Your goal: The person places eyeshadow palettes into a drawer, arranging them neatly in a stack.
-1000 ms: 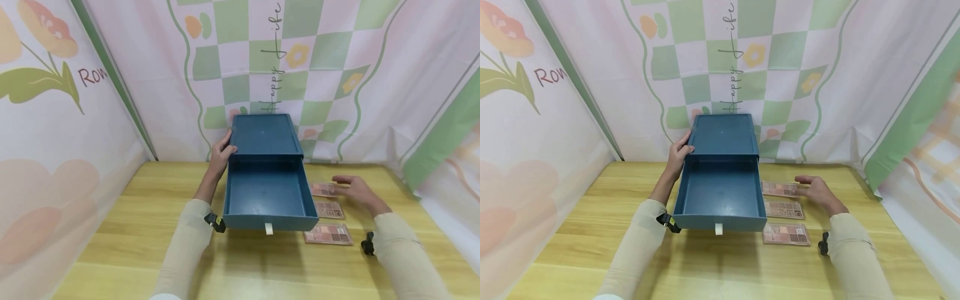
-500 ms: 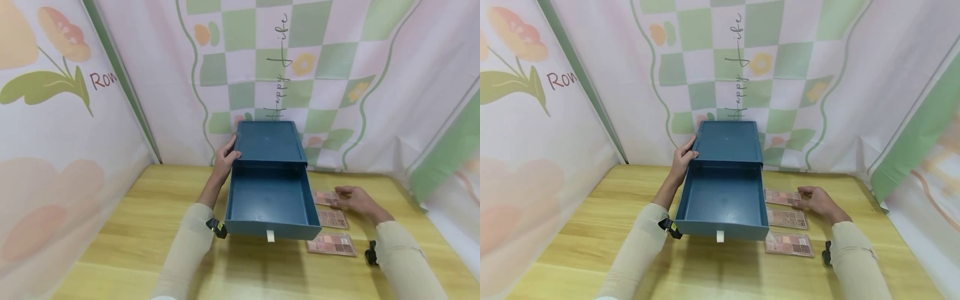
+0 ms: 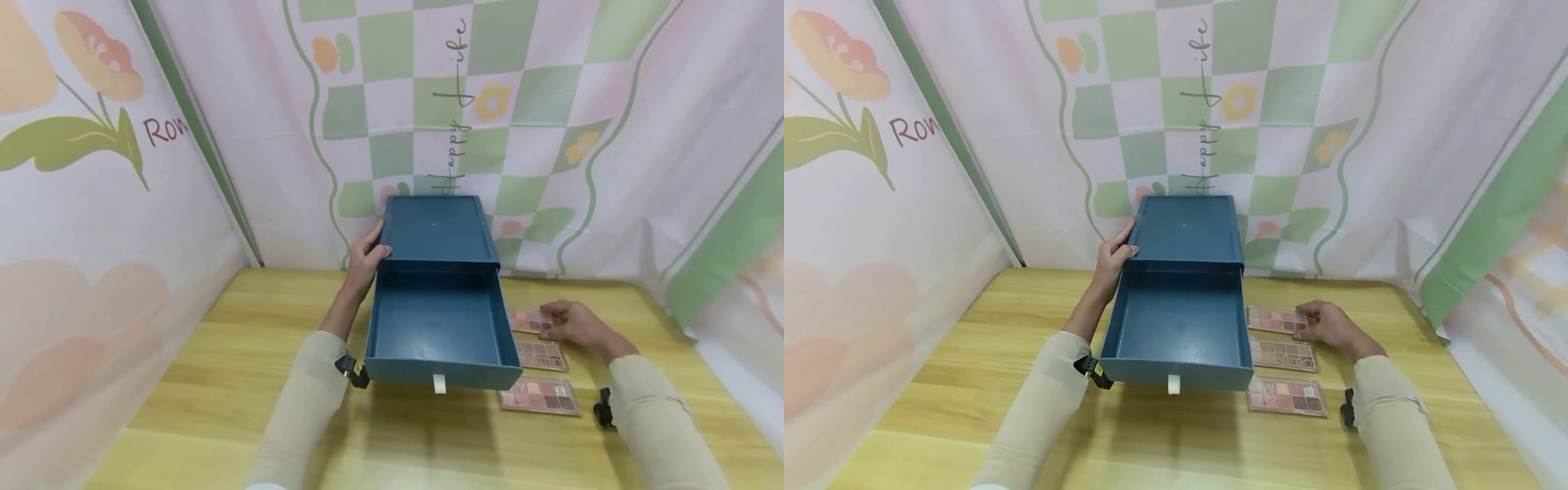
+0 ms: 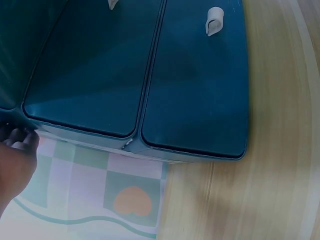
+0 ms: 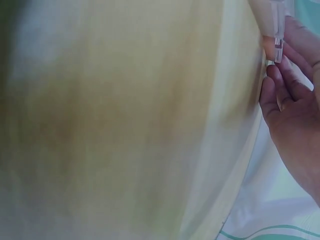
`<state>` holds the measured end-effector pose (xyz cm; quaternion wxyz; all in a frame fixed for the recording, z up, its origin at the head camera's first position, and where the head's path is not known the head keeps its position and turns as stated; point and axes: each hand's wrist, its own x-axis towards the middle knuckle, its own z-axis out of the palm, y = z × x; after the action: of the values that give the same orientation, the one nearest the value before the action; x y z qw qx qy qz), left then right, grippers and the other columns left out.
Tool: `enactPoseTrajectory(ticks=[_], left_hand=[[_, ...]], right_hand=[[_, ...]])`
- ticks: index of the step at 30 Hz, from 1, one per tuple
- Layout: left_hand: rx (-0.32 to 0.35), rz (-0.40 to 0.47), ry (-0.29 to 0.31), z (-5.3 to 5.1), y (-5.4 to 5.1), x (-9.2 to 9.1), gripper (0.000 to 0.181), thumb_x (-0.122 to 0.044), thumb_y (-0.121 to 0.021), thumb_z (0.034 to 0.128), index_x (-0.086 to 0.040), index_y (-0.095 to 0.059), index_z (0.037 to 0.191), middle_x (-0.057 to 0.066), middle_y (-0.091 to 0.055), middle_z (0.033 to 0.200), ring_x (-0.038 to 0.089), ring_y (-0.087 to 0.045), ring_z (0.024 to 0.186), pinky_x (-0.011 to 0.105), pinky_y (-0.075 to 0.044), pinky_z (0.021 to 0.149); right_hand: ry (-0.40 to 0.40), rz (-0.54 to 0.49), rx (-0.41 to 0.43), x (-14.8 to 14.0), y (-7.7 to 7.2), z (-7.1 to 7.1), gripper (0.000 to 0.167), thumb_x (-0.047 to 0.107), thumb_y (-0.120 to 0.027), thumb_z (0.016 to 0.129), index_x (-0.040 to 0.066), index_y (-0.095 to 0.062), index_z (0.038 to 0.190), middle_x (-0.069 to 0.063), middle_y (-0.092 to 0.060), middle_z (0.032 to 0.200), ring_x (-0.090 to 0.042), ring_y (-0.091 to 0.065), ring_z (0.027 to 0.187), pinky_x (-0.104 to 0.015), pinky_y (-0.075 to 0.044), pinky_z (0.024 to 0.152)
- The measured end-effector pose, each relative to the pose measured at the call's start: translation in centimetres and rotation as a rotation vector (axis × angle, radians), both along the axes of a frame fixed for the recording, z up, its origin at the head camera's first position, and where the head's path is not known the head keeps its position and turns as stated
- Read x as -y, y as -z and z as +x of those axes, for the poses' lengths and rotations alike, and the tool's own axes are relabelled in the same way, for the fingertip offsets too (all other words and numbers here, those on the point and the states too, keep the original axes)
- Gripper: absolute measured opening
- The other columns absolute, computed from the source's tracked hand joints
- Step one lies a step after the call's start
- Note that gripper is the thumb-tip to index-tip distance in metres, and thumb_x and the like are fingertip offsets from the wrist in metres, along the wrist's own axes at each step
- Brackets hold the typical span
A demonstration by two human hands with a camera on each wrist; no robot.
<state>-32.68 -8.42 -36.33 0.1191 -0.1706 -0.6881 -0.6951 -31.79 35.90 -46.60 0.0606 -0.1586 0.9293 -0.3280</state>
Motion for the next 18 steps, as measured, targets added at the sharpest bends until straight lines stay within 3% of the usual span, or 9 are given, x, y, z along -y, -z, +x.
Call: enactPoseTrajectory(ticks=[7,11,15,18], left_hand=[[0.009,-0.009,-0.008,0.08,-0.22,0.1,0.07,-0.009,-0.05,0.0875,-0.005,-0.037,0.156,0.014,-0.034,0.166,0.026,-0.046,0.138,0.036,-0.039,0.113],[0.009,-0.006,-0.004,0.04,-0.21,0.08,0.07,-0.008,-0.05,0.0877,-0.002,-0.035,0.156,0.015,-0.034,0.166,0.028,-0.049,0.132,0.036,-0.039,0.112],[0.005,0.008,0.005,-0.03,-0.13,0.05,0.071,-0.008,-0.049,0.0876,0.0,-0.034,0.156,0.018,-0.032,0.166,0.028,-0.045,0.141,0.04,-0.037,0.116],[-0.002,0.006,0.005,-0.09,-0.01,0.04,0.071,-0.009,-0.05,0.0872,0.001,-0.034,0.156,0.02,-0.028,0.167,0.025,-0.032,0.154,0.044,-0.032,0.121]], right_hand=[[0.008,0.009,0.028,0.15,-0.03,-0.41,0.07,0.016,-0.082,0.082,-0.017,-0.052,0.137,-0.04,-0.054,0.137,-0.054,-0.051,0.128,-0.059,-0.048,0.103],[0.001,0.022,0.029,0.13,-0.19,-0.54,0.069,0.018,-0.082,0.083,-0.014,-0.055,0.137,-0.036,-0.059,0.135,-0.047,-0.056,0.124,-0.039,-0.055,0.094],[-0.005,0.027,0.025,0.06,-0.26,-0.7,0.068,0.019,-0.083,0.082,-0.013,-0.057,0.135,-0.034,-0.062,0.132,-0.039,-0.059,0.117,-0.018,-0.05,0.083],[0.001,0.033,0.031,-0.07,-0.22,-0.75,0.068,0.019,-0.085,0.08,-0.013,-0.058,0.134,-0.032,-0.064,0.128,-0.032,-0.06,0.111,-0.014,-0.048,0.078]])
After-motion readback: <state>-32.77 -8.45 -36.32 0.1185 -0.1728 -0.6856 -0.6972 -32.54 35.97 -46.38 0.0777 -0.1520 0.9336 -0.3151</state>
